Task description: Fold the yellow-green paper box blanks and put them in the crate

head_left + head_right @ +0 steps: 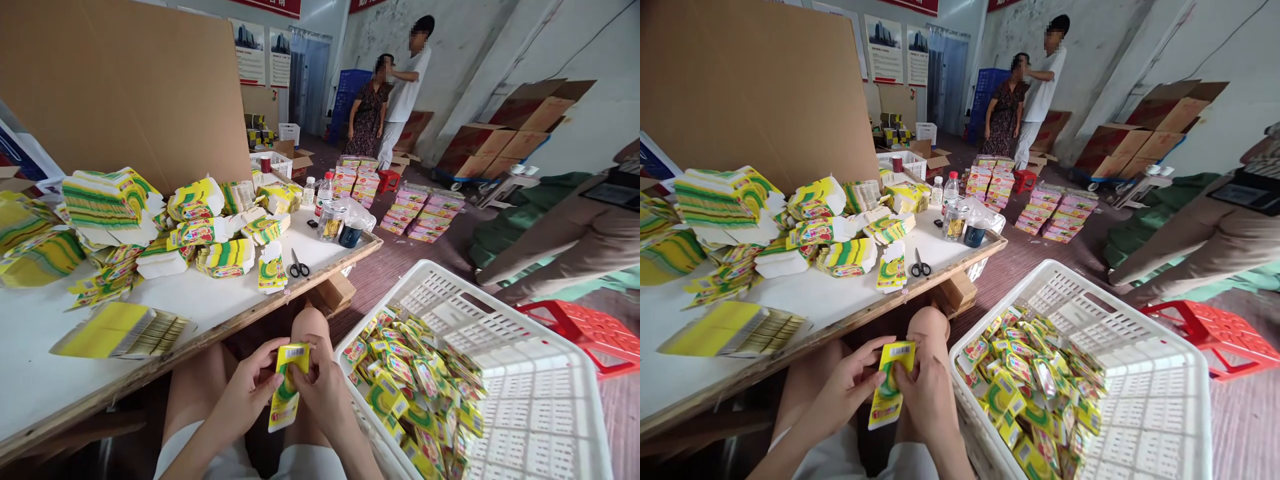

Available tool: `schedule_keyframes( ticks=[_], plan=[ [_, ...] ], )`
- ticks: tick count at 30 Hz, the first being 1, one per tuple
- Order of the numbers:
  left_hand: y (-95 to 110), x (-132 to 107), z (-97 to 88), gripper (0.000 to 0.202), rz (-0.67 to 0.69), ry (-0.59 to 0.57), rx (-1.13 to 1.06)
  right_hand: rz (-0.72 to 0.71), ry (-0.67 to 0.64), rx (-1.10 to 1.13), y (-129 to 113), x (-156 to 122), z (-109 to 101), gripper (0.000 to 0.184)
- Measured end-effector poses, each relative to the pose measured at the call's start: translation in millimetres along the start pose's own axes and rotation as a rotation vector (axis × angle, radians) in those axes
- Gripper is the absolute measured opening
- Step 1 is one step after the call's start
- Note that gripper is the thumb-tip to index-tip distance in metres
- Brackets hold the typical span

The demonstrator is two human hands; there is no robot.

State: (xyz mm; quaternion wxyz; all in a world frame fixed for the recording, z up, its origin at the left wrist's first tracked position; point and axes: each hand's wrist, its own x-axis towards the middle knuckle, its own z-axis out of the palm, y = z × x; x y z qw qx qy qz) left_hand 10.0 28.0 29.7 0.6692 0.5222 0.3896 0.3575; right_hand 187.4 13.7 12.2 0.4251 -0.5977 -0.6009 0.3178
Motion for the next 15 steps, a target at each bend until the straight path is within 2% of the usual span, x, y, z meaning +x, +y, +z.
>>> schedule_keyframes(
  ticks=[5, 10, 12, 13, 15],
  plan=[
    [-1, 2, -4.0, 0.054, -0.077, -0.015, -0.079, -0.078, -0.028, 0.145, -2, 1, -12, 0.021],
    [-12, 10, 14.1, 0.042, 0.011, -0.023, -0.018, -0.048, 0.084, 0.224, 1, -3, -18, 0.017],
    [-15, 23, 17.9, 0.042, 0.116, -0.024, 0.097, -0.106, 0.213, 0.152, 2, -7, -29, 0.017],
    [-15, 33, 15.9, 0.044, 0.180, 0.029, 0.191, -0.143, 0.304, 0.072, 2, -9, -37, 0.017],
    [-14, 60, 2.6, 0.053, 0.296, 0.254, 0.398, -0.184, 0.520, -0.138, 1, -13, -55, 0.019]
  ],
)
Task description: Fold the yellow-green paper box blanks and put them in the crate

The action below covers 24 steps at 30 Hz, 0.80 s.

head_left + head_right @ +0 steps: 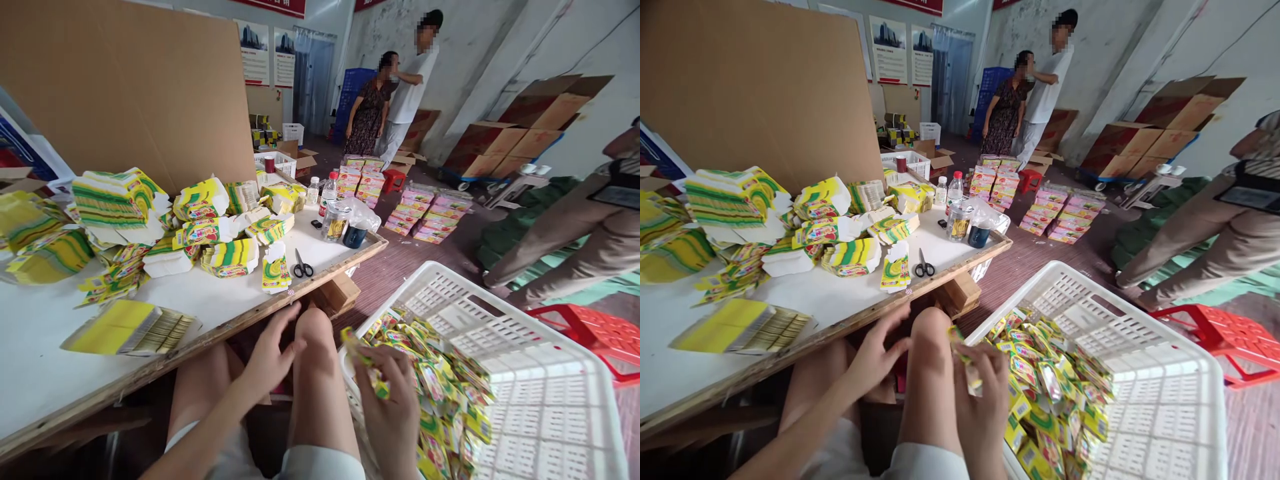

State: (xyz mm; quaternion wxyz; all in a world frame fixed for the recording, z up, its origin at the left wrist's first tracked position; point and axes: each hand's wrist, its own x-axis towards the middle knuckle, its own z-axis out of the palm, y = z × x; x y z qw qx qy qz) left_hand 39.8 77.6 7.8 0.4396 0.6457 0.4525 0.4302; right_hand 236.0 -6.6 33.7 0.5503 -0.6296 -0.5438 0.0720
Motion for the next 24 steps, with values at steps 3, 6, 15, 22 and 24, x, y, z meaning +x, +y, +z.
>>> schedule_keyframes(
  ticks=[3, 6, 15, 22, 24],
  plan=[
    [-23, 51, -19.6, 0.066, -0.080, 0.357, 0.178, -0.012, 0.108, -0.182, 1, 4, -18, 0.033],
    [-45, 92, -41.2, 0.060, -0.198, 0.425, 0.175, 0.010, 0.012, -0.111, 2, 0, -14, 0.027],
    [-15, 53, -43.1, 0.042, -0.253, 0.320, -0.128, 0.348, -0.150, 0.257, 0, -19, 33, 0.030],
    [24, -45, -9.6, 0.022, -0.203, -0.024, -0.296, 0.573, -0.089, 0.694, -1, -25, 64, 0.035],
    [28, -48, -11.6, 0.024, -0.184, -0.104, -0.377, 0.578, -0.086, 0.739, -3, -26, 64, 0.034]
  ],
)
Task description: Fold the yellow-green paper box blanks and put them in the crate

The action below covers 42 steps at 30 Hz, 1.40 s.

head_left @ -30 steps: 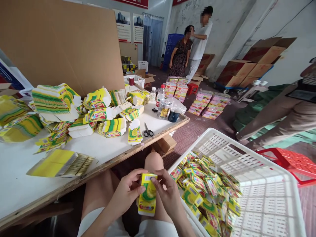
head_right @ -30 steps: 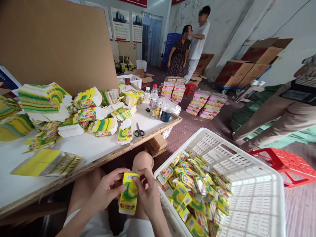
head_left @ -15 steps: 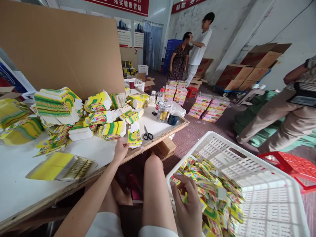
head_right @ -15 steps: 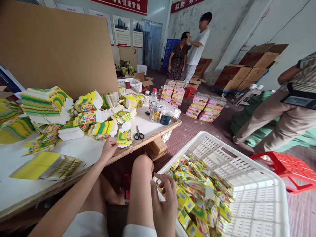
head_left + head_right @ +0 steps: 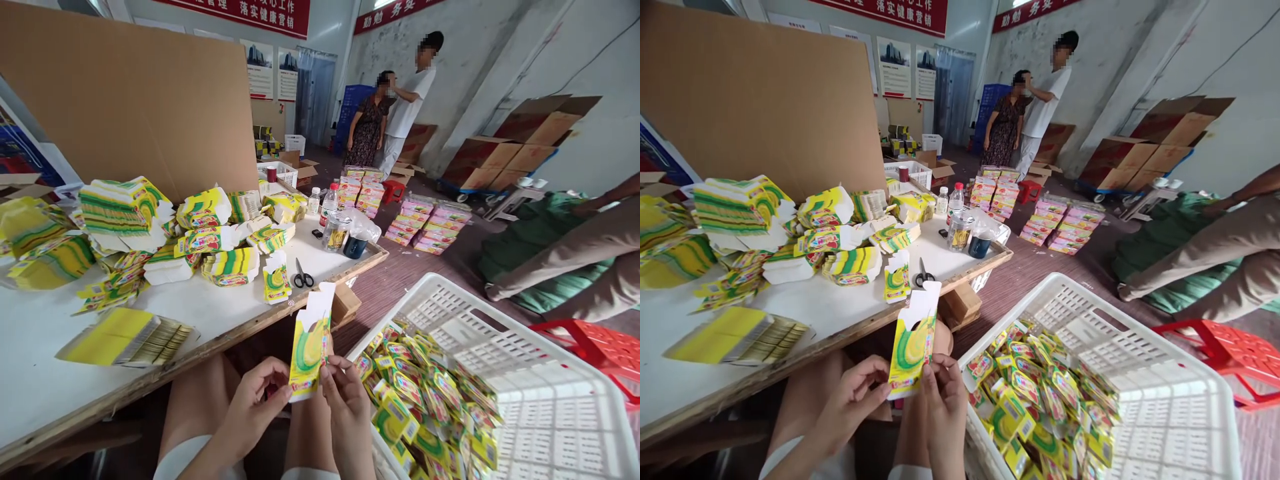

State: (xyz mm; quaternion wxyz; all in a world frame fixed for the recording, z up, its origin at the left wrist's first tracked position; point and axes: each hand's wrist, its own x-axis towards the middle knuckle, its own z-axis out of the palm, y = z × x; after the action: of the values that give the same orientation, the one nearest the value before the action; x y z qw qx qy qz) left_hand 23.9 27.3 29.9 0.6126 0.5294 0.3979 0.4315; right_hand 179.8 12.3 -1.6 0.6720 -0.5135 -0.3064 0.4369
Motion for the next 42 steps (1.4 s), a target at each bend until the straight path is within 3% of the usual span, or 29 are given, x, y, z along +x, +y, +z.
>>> schedule_keyframes(
  ticks=[5, 9, 19, 28, 35, 42],
  plan=[
    [14, 9, -8.1, 0.051, -0.053, -0.177, -0.316, 0.113, -0.232, 0.059, -7, -14, 4, 0.030],
    [17, 9, -6.8, 0.049, -0.100, -0.251, -0.434, 0.132, -0.253, 0.118, -4, -22, 7, 0.026],
    [-1, 7, -3.5, 0.049, -0.152, 0.013, -0.371, 0.116, -0.285, -0.018, -1, -26, 11, 0.030],
    [10, 12, -1.7, 0.046, -0.068, 0.219, -0.191, -0.019, -0.253, -0.388, -6, -25, 7, 0.033],
    [-2, 12, -3.9, 0.036, -0.089, 0.237, -0.097, -0.027, -0.255, -0.330, -7, -27, 14, 0.032],
    [-5, 4, -6.4, 0.057, -0.025, 0.109, -0.054, -0.189, -0.189, -0.399, -11, -19, 10, 0.030]
  ],
)
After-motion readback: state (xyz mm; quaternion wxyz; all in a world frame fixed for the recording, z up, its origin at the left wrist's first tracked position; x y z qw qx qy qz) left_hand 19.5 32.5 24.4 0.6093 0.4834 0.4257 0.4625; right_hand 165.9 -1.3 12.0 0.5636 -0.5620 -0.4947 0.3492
